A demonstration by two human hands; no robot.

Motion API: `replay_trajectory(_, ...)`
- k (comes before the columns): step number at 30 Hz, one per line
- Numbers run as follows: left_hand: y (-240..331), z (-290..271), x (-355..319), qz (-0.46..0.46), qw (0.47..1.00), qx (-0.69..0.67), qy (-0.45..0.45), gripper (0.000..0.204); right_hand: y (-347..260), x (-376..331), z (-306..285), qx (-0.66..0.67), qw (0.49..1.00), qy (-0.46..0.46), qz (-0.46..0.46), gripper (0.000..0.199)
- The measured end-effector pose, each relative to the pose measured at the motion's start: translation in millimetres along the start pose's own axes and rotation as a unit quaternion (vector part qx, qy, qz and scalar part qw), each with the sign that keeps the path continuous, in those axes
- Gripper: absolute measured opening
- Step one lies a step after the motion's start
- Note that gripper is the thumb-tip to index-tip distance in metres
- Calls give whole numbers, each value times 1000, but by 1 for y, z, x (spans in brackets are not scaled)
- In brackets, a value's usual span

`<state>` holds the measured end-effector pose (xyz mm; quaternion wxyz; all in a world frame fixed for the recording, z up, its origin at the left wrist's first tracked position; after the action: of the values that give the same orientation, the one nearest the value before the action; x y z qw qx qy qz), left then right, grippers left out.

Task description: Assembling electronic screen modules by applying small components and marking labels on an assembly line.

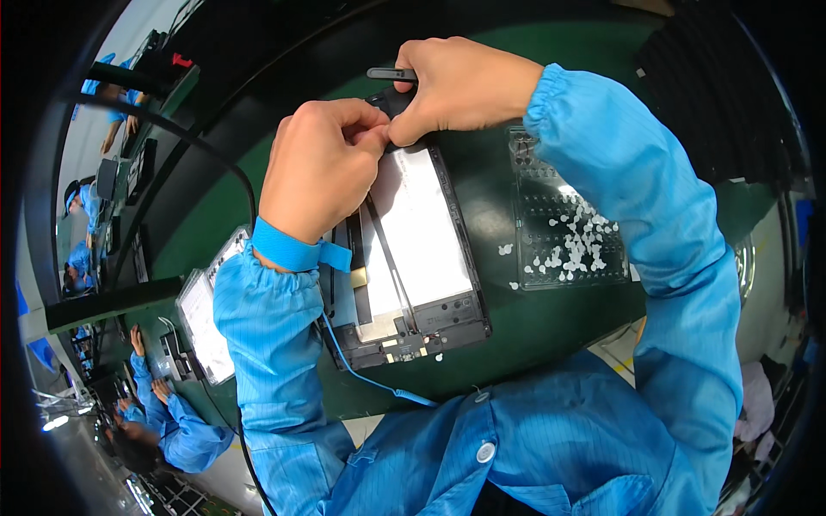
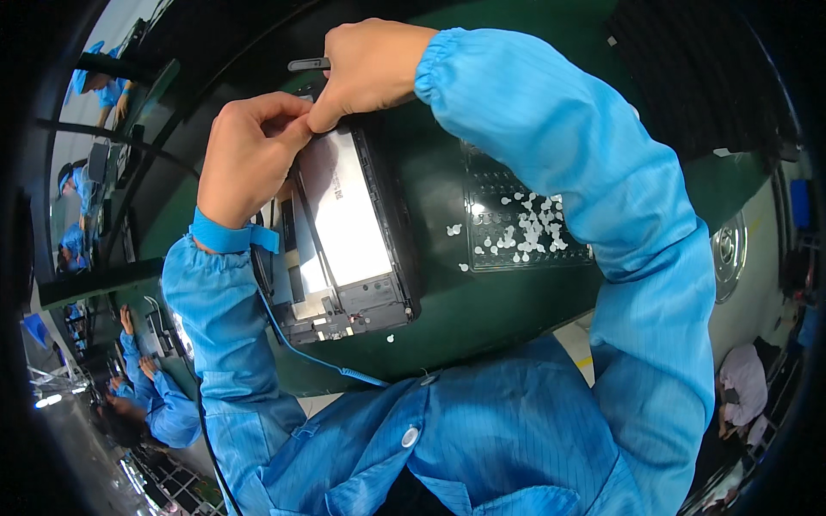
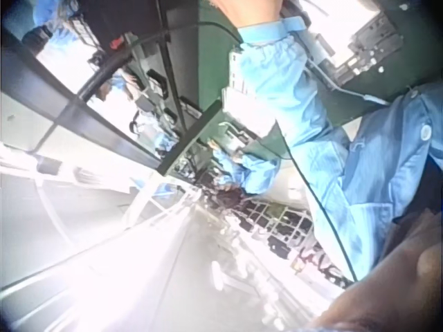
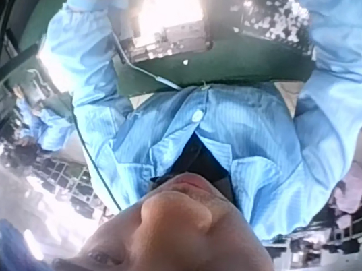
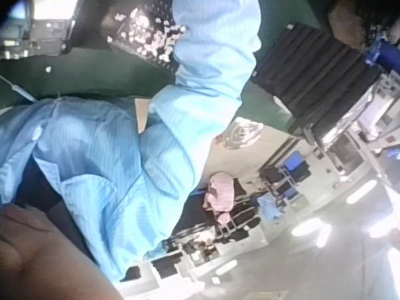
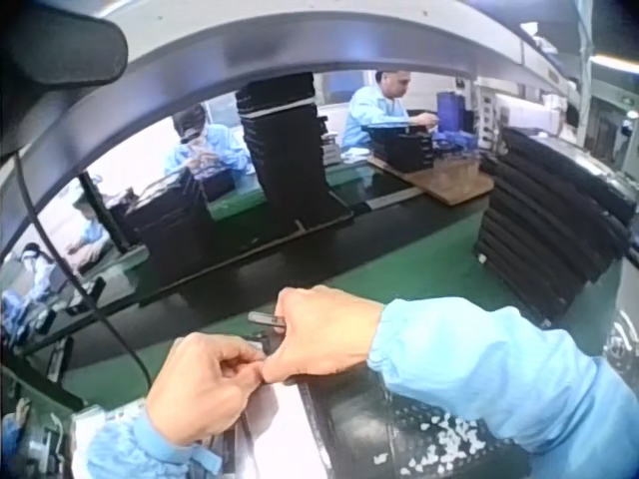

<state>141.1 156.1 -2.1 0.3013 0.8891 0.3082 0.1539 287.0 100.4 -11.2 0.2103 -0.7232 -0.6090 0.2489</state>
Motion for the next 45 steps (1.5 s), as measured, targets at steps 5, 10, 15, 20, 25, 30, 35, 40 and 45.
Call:
replay_trajectory(5,-4,-32,-56,24,984,-88,154,24,-7,-7,1,-62,996,21,58,67)
replay_trajectory(10,-33,-35,-157,-89,973,-73,202,43,13,-99,25,116,965,233,2,64)
replay_trajectory(15,-20,-5,-165,-119,969,-175,130,65,-22,-158,74,231,960,152,46,56)
replay_trajectory(20,-18,-9,-162,-97,958,-196,187,65,-15,-153,83,233,953,181,69,50)
replay_trajectory(25,5,-14,-152,-89,903,-390,159,61,-23,-150,48,527,805,248,110,45)
replay_trajectory(30,16,-30,-146,4,910,-388,142,56,53,-80,-27,618,763,181,52,15)
replay_trajectory(35,-4,-34,-179,-20,928,-354,113,40,145,13,-38,535,804,221,136,13)
replay_trajectory(40,-12,-35,-191,-8,927,-340,156,35,168,71,1,474,846,177,169,25)
replay_trajectory(45,-9,-33,-196,-20,933,-323,158,33,198,128,18,328,910,138,212,39)
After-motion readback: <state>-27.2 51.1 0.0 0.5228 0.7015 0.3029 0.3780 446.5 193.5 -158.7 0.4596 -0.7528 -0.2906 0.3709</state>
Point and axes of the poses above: each hand's wrist, its own x-axis towards the middle knuckle, its own z-axis out of the palm, y = z × x, the point moved 5 cm from there along x, towards the middle knuckle, and after that the axes turned 1 degree about y, right-handed, at the moved point
